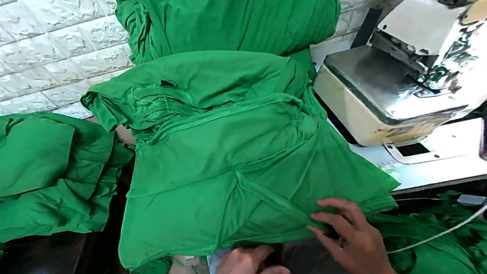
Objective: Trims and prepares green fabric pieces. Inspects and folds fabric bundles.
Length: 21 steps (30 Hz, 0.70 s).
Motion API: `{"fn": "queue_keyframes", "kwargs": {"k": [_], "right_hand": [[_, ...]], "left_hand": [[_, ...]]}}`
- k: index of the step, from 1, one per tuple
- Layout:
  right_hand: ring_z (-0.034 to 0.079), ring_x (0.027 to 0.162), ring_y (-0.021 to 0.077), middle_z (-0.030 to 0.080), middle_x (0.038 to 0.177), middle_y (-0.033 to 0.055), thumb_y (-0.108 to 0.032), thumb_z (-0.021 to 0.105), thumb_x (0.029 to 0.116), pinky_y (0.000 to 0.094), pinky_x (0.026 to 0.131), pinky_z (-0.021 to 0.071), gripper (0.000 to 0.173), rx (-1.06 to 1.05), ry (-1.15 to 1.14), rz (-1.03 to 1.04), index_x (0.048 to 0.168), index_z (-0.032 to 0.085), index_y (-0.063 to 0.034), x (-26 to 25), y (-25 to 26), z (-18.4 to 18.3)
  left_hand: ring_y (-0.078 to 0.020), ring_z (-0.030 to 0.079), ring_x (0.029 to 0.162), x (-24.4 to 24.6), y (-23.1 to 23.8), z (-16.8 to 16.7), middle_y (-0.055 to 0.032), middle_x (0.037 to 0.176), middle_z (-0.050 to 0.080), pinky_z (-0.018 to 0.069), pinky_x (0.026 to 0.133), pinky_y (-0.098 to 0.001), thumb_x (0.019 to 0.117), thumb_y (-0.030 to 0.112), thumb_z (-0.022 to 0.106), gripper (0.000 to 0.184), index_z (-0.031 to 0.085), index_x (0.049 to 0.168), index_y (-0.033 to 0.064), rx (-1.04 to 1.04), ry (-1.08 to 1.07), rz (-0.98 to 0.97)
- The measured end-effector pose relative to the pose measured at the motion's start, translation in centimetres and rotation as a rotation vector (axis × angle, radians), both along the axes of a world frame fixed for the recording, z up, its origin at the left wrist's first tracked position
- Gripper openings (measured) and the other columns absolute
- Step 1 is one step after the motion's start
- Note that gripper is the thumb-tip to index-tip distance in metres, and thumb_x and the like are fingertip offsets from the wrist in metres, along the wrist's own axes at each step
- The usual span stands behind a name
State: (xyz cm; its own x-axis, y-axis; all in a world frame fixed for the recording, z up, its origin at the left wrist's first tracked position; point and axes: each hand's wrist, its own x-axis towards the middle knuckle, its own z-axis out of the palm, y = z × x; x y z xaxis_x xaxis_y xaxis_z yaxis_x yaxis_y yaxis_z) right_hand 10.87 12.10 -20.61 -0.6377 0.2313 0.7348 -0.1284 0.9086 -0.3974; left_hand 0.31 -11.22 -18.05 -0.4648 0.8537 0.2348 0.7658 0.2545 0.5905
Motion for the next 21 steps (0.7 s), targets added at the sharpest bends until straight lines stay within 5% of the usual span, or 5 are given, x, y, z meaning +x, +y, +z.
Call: {"fn": "queue_keyframes", "kwargs": {"k": [4, 9, 12, 16, 21], "right_hand": [[0.062, 0.089, 0.0012, 0.065, 0.116, 0.0096, -0.024, 0.062, 0.1004, 0.0089, 0.076, 0.0507, 0.017, -0.138, 0.032, 0.063, 0.103, 0.071, -0.0092, 0.4, 0.0, 0.9], [0.059, 0.076, -0.0036, 0.067, 0.088, 0.0053, -0.018, 0.059, 0.1013, 0.0064, 0.071, 0.0474, 0.021, -0.272, 0.056, 0.022, 0.101, 0.072, -0.0009, 0.1, 0.1, 3.1], [0.058, 0.072, -0.0085, 0.068, 0.085, -0.0008, -0.017, 0.060, 0.1002, 0.0063, 0.067, 0.0479, 0.021, -0.426, 0.045, -0.011, 0.106, 0.069, 0.0009, -0.1, 0.5, 3.9], [0.056, 0.064, -0.0021, 0.066, 0.078, -0.0025, -0.022, 0.063, 0.0953, 0.0150, 0.058, 0.0480, 0.022, -0.443, -0.117, -0.138, 0.107, 0.071, -0.0052, -0.2, 1.3, 4.1], [0.059, 0.070, 0.0090, 0.066, 0.090, 0.0030, -0.030, 0.066, 0.0918, 0.0265, 0.060, 0.0518, 0.036, -0.360, -0.183, -0.241, 0.120, 0.068, -0.0073, 0.0, 1.3, 4.4]], "left_hand": [[-0.0132, 0.067, 0.071, -0.1, 2.3, 2.7, -0.0072, 0.085, 0.071, 0.0577, 0.066, -0.0272, 0.1027, 0.032, 0.061, 0.031, 0.071, 0.101, 0.0031, 0.312, 0.028, -0.009], [-0.0258, 0.063, 0.118, -3.1, 6.7, 4.6, -0.0020, 0.120, 0.073, 0.0429, 0.097, -0.0521, 0.0893, 0.007, 0.067, 0.035, 0.066, 0.124, 0.0102, 0.256, 0.377, 0.227], [-0.0203, 0.069, 0.098, -4.6, 8.1, 4.3, 0.0001, 0.093, 0.074, 0.0364, 0.105, -0.0562, 0.0968, 0.013, 0.063, 0.017, 0.070, 0.112, 0.0109, 0.222, 0.316, 0.234], [-0.0223, 0.068, 0.095, -5.5, 9.0, 4.2, -0.0016, 0.088, 0.073, 0.0342, 0.106, -0.0571, 0.0994, 0.020, 0.062, 0.013, 0.072, 0.102, 0.0117, 0.157, 0.299, 0.252], [-0.0263, 0.066, 0.090, -4.5, 9.8, 4.4, -0.0107, 0.103, 0.068, 0.0509, 0.078, -0.0413, 0.0894, 0.018, 0.074, 0.025, 0.071, 0.111, 0.0071, 0.290, 0.484, 0.339]]}}
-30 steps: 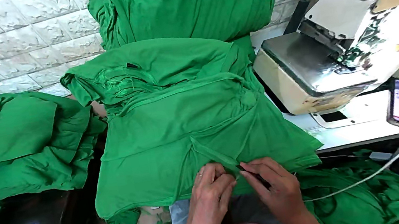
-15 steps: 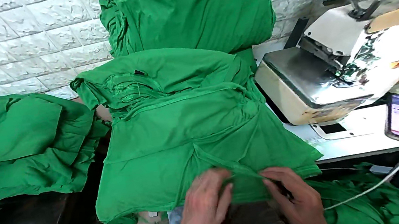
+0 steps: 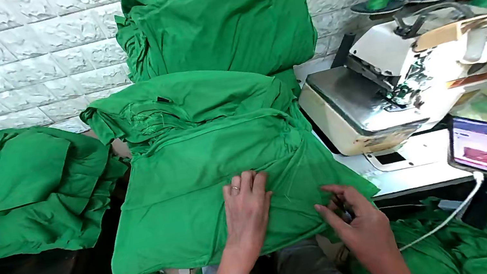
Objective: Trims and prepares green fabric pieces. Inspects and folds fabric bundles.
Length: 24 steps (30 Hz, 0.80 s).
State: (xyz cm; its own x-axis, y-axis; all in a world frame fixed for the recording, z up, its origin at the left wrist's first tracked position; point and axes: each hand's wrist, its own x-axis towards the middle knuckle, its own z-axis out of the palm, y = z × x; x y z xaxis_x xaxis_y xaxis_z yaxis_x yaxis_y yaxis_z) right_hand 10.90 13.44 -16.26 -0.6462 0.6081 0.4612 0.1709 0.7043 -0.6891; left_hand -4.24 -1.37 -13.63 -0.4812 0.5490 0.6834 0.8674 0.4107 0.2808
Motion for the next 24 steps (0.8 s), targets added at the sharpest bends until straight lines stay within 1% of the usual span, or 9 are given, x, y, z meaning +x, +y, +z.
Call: {"fn": "queue_keyframes", "kwargs": {"k": [2, 5, 8, 11, 13, 15, 18, 21, 24], "right_hand": [[0.058, 0.073, 0.0069, 0.064, 0.092, 0.0033, -0.030, 0.064, 0.0939, 0.0222, 0.063, 0.0496, 0.037, 0.028, 0.064, -0.014, 0.121, 0.068, -0.0052, 0.2, 0.0, 0.9], [0.056, 0.076, -0.0032, 0.064, 0.091, -0.0007, -0.024, 0.055, 0.1037, 0.0110, 0.068, 0.0475, 0.029, -0.035, 0.214, 0.117, 0.116, 0.068, -0.0026, 0.2, -0.5, 2.4], [0.051, 0.064, -0.0088, 0.064, 0.085, -0.0096, -0.024, 0.045, 0.1096, 0.0074, 0.055, 0.0433, 0.028, -0.218, 0.320, 0.366, 0.115, 0.067, -0.0080, -0.8, -1.6, 3.0], [0.053, 0.068, -0.0067, 0.064, 0.089, -0.0054, -0.026, 0.056, 0.1047, 0.0085, 0.059, 0.0457, 0.025, -0.174, 0.329, 0.401, 0.115, 0.069, -0.0073, -1.8, -2.4, 2.1], [0.048, 0.065, -0.0006, 0.061, 0.092, 0.0019, -0.043, 0.070, 0.0939, 0.0127, 0.054, 0.0410, 0.046, 0.004, 0.251, 0.300, 0.122, 0.065, -0.0070, -1.7, -2.3, 1.5], [0.057, 0.066, 0.0137, 0.066, 0.099, 0.0101, -0.052, 0.077, 0.0829, 0.0265, 0.051, 0.0478, 0.065, 0.182, 0.098, 0.199, 0.127, 0.061, -0.0072, -1.0, -2.2, 1.0], [0.071, 0.074, 0.0275, 0.071, 0.101, 0.0147, -0.014, 0.074, 0.0754, 0.0441, 0.056, 0.0586, 0.051, 0.199, -0.037, 0.194, 0.123, 0.064, -0.0014, 0.3, -2.1, 0.1], [0.065, 0.074, 0.0061, 0.071, 0.090, 0.0047, -0.012, 0.065, 0.0930, 0.0216, 0.066, 0.0560, 0.022, 0.001, 0.075, 0.209, 0.112, 0.068, -0.0023, 0.9, -1.6, 0.1], [0.060, 0.073, -0.0084, 0.067, 0.084, -0.0068, -0.017, 0.063, 0.0979, 0.0086, 0.067, 0.0511, 0.015, -0.211, 0.218, 0.211, 0.107, 0.066, -0.0046, 0.6, -0.7, 0.8]], "left_hand": [[-0.0185, 0.067, 0.077, 0.9, -0.2, 0.4, -0.0127, 0.096, 0.067, 0.0586, 0.069, -0.0300, 0.0956, 0.010, 0.066, 0.016, 0.068, 0.107, -0.0011, 0.150, -0.170, -0.127], [-0.0096, 0.060, 0.068, 1.6, -0.1, 0.6, -0.0105, 0.087, 0.065, 0.0532, 0.064, -0.0205, 0.0984, 0.010, 0.063, 0.014, 0.066, 0.102, -0.0036, 0.250, -0.393, -0.332], [-0.0160, 0.063, 0.072, 1.7, 0.4, 0.0, -0.0143, 0.096, 0.065, 0.0558, 0.066, -0.0263, 0.0926, 0.017, 0.073, 0.028, 0.067, 0.111, -0.0029, 0.071, -0.378, -0.410], [-0.0224, 0.067, 0.081, 1.4, 1.0, -0.1, -0.0160, 0.098, 0.066, 0.0584, 0.074, -0.0341, 0.0955, 0.015, 0.068, 0.025, 0.065, 0.113, -0.0035, -0.053, -0.422, -0.390], [-0.0189, 0.067, 0.081, 0.8, 0.6, 0.9, -0.0144, 0.097, 0.066, 0.0572, 0.075, -0.0324, 0.1038, 0.010, 0.048, 0.022, 0.061, 0.115, -0.0038, -0.044, -0.577, -0.392], [-0.0164, 0.068, 0.088, 0.0, -0.2, 1.6, -0.0131, 0.103, 0.066, 0.0577, 0.080, -0.0315, 0.1066, 0.009, 0.035, 0.029, 0.058, 0.119, -0.0034, -0.065, -0.721, -0.461], [-0.0213, 0.065, 0.103, -0.7, -1.1, 1.9, -0.0126, 0.113, 0.067, 0.0527, 0.092, -0.0386, 0.0961, 0.005, 0.046, 0.031, 0.062, 0.122, -0.0001, -0.170, -0.646, -0.577], [-0.0245, 0.060, 0.118, -1.0, -1.4, 2.3, -0.0063, 0.116, 0.070, 0.0350, 0.106, -0.0529, 0.0920, 0.016, 0.065, 0.031, 0.066, 0.122, 0.0090, -0.273, -0.492, -0.546], [-0.0216, 0.063, 0.098, -1.6, -1.2, 1.8, -0.0049, 0.094, 0.070, 0.0375, 0.101, -0.0504, 0.1024, 0.019, 0.057, 0.020, 0.068, 0.115, 0.0073, -0.226, -0.490, -0.489]]}}
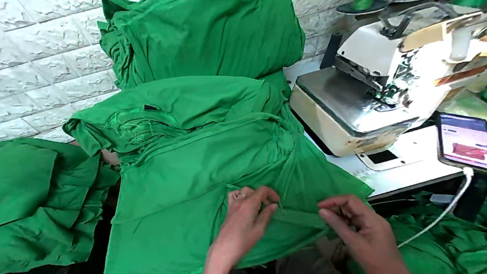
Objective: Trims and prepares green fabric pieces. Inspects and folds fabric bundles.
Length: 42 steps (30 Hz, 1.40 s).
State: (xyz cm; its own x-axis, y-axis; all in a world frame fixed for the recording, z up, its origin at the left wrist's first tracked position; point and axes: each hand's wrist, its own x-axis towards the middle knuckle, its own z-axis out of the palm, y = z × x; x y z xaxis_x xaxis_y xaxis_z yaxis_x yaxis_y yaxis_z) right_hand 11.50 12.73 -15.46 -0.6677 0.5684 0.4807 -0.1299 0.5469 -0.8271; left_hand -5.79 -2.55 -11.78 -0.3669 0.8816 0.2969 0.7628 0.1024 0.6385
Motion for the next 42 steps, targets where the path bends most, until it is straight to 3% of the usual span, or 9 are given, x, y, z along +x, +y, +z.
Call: {"fn": "queue_keyframes", "kwargs": {"k": [4, 6, 10, 20, 22, 24, 28, 31, 42], "right_hand": [[0.059, 0.062, 0.0068, 0.067, 0.079, 0.0005, -0.024, 0.065, 0.0942, 0.0254, 0.056, 0.0514, 0.024, 0.169, -0.207, -0.149, 0.110, 0.069, -0.0066, -0.8, 0.6, -1.1], [0.060, 0.062, 0.0082, 0.068, 0.080, 0.0008, -0.026, 0.063, 0.0946, 0.0265, 0.055, 0.0519, 0.024, 0.230, -0.229, -0.184, 0.109, 0.070, -0.0084, -1.0, 0.5, -1.6], [0.059, 0.063, 0.0049, 0.067, 0.080, 0.0001, -0.026, 0.063, 0.0952, 0.0216, 0.057, 0.0508, 0.023, 0.218, -0.201, -0.170, 0.108, 0.070, -0.0079, -0.9, 0.5, -1.8], [0.061, 0.066, 0.0118, 0.066, 0.085, 0.0035, -0.033, 0.067, 0.0923, 0.0309, 0.055, 0.0522, 0.044, 0.269, -0.193, -0.238, 0.124, 0.063, -0.0030, -0.7, 0.4, -0.3], [0.060, 0.072, 0.0036, 0.065, 0.092, 0.0010, -0.038, 0.058, 0.1015, 0.0209, 0.060, 0.0523, 0.050, 0.181, -0.098, -0.117, 0.133, 0.053, 0.0002, -0.6, 0.1, 0.6], [0.055, 0.071, -0.0039, 0.064, 0.094, -0.0047, -0.042, 0.042, 0.1089, 0.0137, 0.061, 0.0469, 0.043, 0.039, -0.004, 0.107, 0.129, 0.048, -0.0039, -1.1, -0.3, 1.3], [0.053, 0.065, -0.0034, 0.064, 0.089, -0.0056, -0.032, 0.041, 0.1098, 0.0134, 0.056, 0.0448, 0.031, -0.056, -0.046, 0.311, 0.121, 0.051, -0.0046, -2.1, -0.6, 0.7], [0.054, 0.064, -0.0024, 0.064, 0.088, -0.0037, -0.029, 0.041, 0.1099, 0.0144, 0.056, 0.0459, 0.031, -0.078, -0.094, 0.301, 0.120, 0.051, -0.0018, -2.5, -0.5, -0.1], [0.054, 0.061, -0.0025, 0.065, 0.081, -0.0066, -0.032, 0.044, 0.1088, 0.0140, 0.053, 0.0451, 0.031, -0.021, -0.176, 0.223, 0.116, 0.056, -0.0045, -2.1, -0.2, 0.0]], "left_hand": [[-0.0299, 0.064, 0.103, 0.9, 1.2, -1.0, -0.0083, 0.103, 0.069, 0.0429, 0.093, -0.0553, 0.0942, 0.021, 0.069, 0.020, 0.070, 0.111, 0.0111, 0.013, 0.295, 0.208], [-0.0294, 0.065, 0.097, 1.3, 1.6, -1.3, -0.0104, 0.103, 0.067, 0.0491, 0.082, -0.0465, 0.0903, 0.015, 0.072, 0.020, 0.069, 0.109, 0.0084, 0.111, 0.392, 0.244], [-0.0181, 0.065, 0.074, 2.3, 1.7, -2.0, -0.0129, 0.090, 0.065, 0.0574, 0.068, -0.0297, 0.0981, 0.015, 0.065, 0.017, 0.066, 0.100, -0.0018, 0.231, 0.117, 0.135], [-0.0149, 0.069, 0.075, 1.3, 0.9, -1.0, -0.0099, 0.087, 0.069, 0.0585, 0.072, -0.0293, 0.1045, 0.016, 0.055, 0.021, 0.067, 0.103, -0.0003, 0.048, -0.121, 0.147], [-0.0155, 0.069, 0.074, 1.4, 1.0, -1.2, -0.0104, 0.087, 0.069, 0.0585, 0.071, -0.0298, 0.1050, 0.016, 0.054, 0.022, 0.068, 0.102, -0.0005, 0.070, -0.099, 0.149], [-0.0159, 0.069, 0.074, 1.5, 1.1, -1.3, -0.0110, 0.087, 0.069, 0.0588, 0.072, -0.0299, 0.1052, 0.016, 0.053, 0.023, 0.068, 0.102, -0.0009, 0.083, -0.090, 0.153], [-0.0171, 0.067, 0.075, 1.5, 1.1, -1.6, -0.0113, 0.089, 0.068, 0.0567, 0.071, -0.0311, 0.1034, 0.019, 0.056, 0.022, 0.069, 0.102, 0.0000, 0.096, -0.030, 0.128], [-0.0200, 0.067, 0.077, 1.8, 1.2, -1.8, -0.0118, 0.090, 0.067, 0.0579, 0.072, -0.0333, 0.0982, 0.017, 0.065, 0.017, 0.073, 0.100, 0.0014, 0.113, 0.069, 0.114], [-0.0215, 0.069, 0.073, 1.2, 1.4, -2.1, -0.0122, 0.084, 0.067, 0.0581, 0.069, -0.0349, 0.1061, 0.015, 0.050, 0.022, 0.065, 0.103, -0.0011, 0.140, 0.113, 0.121]]}}
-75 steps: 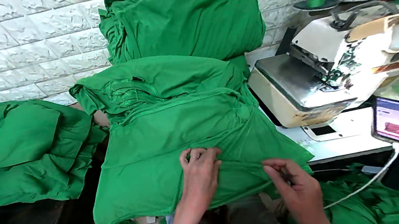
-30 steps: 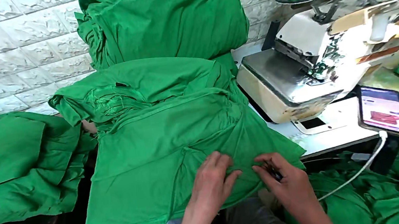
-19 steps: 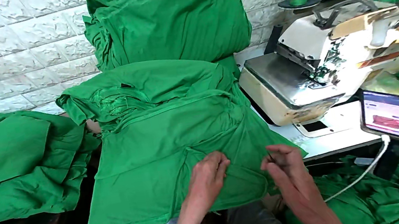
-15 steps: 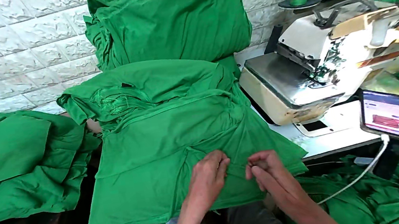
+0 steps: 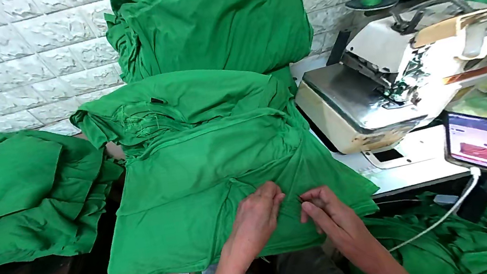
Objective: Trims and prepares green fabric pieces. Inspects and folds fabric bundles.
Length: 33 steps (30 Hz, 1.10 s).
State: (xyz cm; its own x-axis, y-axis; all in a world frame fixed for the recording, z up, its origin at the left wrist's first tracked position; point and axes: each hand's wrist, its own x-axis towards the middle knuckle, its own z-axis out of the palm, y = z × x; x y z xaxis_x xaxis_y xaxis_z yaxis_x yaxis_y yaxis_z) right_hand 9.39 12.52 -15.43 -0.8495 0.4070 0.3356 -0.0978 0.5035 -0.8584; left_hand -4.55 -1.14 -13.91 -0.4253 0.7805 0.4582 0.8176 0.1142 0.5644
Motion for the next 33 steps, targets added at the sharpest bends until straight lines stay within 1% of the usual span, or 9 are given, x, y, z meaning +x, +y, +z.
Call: {"fn": "queue_keyframes", "kwargs": {"k": [5, 9, 15, 17, 21, 25, 28, 31, 33], "right_hand": [[0.054, 0.060, -0.0026, 0.064, 0.081, -0.0062, -0.030, 0.045, 0.1087, 0.0137, 0.053, 0.0453, 0.029, -0.057, 0.033, 0.010, 0.118, 0.053, -0.0037, -0.1, 0.2, -0.3], [0.053, 0.059, -0.0029, 0.065, 0.081, -0.0072, -0.030, 0.045, 0.1085, 0.0133, 0.052, 0.0445, 0.027, -0.079, 0.029, 0.017, 0.117, 0.052, -0.0056, 0.1, 0.2, -0.3], [0.055, 0.060, -0.0036, 0.064, 0.077, -0.0077, -0.033, 0.049, 0.1068, 0.0129, 0.053, 0.0449, 0.029, -0.003, -0.029, -0.003, 0.114, 0.057, -0.0066, 0.3, 0.2, 0.0], [0.057, 0.060, 0.0004, 0.063, 0.075, -0.0071, -0.038, 0.047, 0.1070, 0.0183, 0.053, 0.0483, 0.033, 0.114, -0.100, -0.044, 0.113, 0.060, -0.0083, 0.4, 0.1, 0.2], [0.066, 0.059, 0.0179, 0.065, 0.071, 0.0012, -0.040, 0.047, 0.1052, 0.0391, 0.051, 0.0550, 0.036, 0.402, -0.216, -0.147, 0.110, 0.062, -0.0077, 0.4, -0.9, 1.0], [0.065, 0.054, 0.0270, 0.062, 0.065, 0.0055, -0.033, 0.051, 0.1026, 0.0443, 0.044, 0.0508, 0.029, 0.616, -0.248, -0.247, 0.102, 0.063, -0.0061, -0.2, -2.0, 1.6], [0.064, 0.054, 0.0243, 0.061, 0.065, 0.0042, -0.033, 0.051, 0.1036, 0.0435, 0.046, 0.0515, 0.029, 0.536, -0.247, -0.202, 0.104, 0.063, -0.0066, -0.1, -1.5, 1.5], [0.062, 0.057, 0.0162, 0.062, 0.069, 0.0000, -0.038, 0.046, 0.1059, 0.0385, 0.051, 0.0536, 0.033, 0.342, -0.248, -0.095, 0.109, 0.061, -0.0088, 0.1, -0.3, 0.9], [0.062, 0.058, 0.0136, 0.062, 0.071, -0.0015, -0.041, 0.044, 0.1063, 0.0363, 0.052, 0.0538, 0.036, 0.282, -0.236, -0.058, 0.111, 0.061, -0.0091, 0.2, 0.2, 0.7]], "left_hand": [[-0.0185, 0.064, 0.076, -0.5, -0.7, 0.9, -0.0133, 0.094, 0.066, 0.0557, 0.069, -0.0298, 0.0941, 0.010, 0.059, 0.024, 0.069, 0.114, -0.0002, -0.089, -0.069, -0.146], [-0.0216, 0.067, 0.081, -1.0, -0.5, 0.6, -0.0135, 0.090, 0.066, 0.0569, 0.076, -0.0325, 0.1013, 0.012, 0.059, 0.017, 0.070, 0.098, -0.0003, -0.040, 0.025, -0.158], [-0.0215, 0.069, 0.076, -1.0, -0.3, 0.3, -0.0126, 0.089, 0.068, 0.0584, 0.073, -0.0331, 0.1045, 0.011, 0.054, 0.018, 0.067, 0.103, -0.0005, -0.004, 0.088, -0.131], [-0.0209, 0.068, 0.076, -0.9, -0.3, 0.2, -0.0117, 0.087, 0.067, 0.0583, 0.073, -0.0329, 0.1053, 0.012, 0.053, 0.018, 0.066, 0.103, -0.0001, -0.002, 0.089, -0.124], [-0.0204, 0.067, 0.075, -0.8, -0.2, -0.1, -0.0108, 0.086, 0.066, 0.0579, 0.072, -0.0331, 0.1056, 0.013, 0.052, 0.018, 0.065, 0.102, 0.0005, 0.016, 0.112, -0.114], [-0.0207, 0.068, 0.076, -0.9, -0.3, -0.3, -0.0115, 0.086, 0.066, 0.0579, 0.073, -0.0328, 0.1052, 0.011, 0.052, 0.017, 0.065, 0.102, -0.0004, 0.033, 0.095, -0.123], [-0.0202, 0.068, 0.077, -1.0, -0.7, 0.1, -0.0122, 0.087, 0.067, 0.0584, 0.074, -0.0327, 0.1056, 0.011, 0.051, 0.018, 0.064, 0.103, -0.0011, 0.017, 0.038, -0.147], [-0.0187, 0.064, 0.079, -1.2, -1.6, 0.9, -0.0142, 0.094, 0.064, 0.0555, 0.074, -0.0283, 0.1016, 0.014, 0.059, 0.018, 0.066, 0.104, -0.0021, -0.049, -0.009, -0.224], [-0.0212, 0.065, 0.087, -1.3, -1.9, 1.3, -0.0163, 0.103, 0.064, 0.0563, 0.081, -0.0293, 0.0993, 0.012, 0.062, 0.016, 0.068, 0.105, -0.0023, -0.111, 0.010, -0.226]]}}
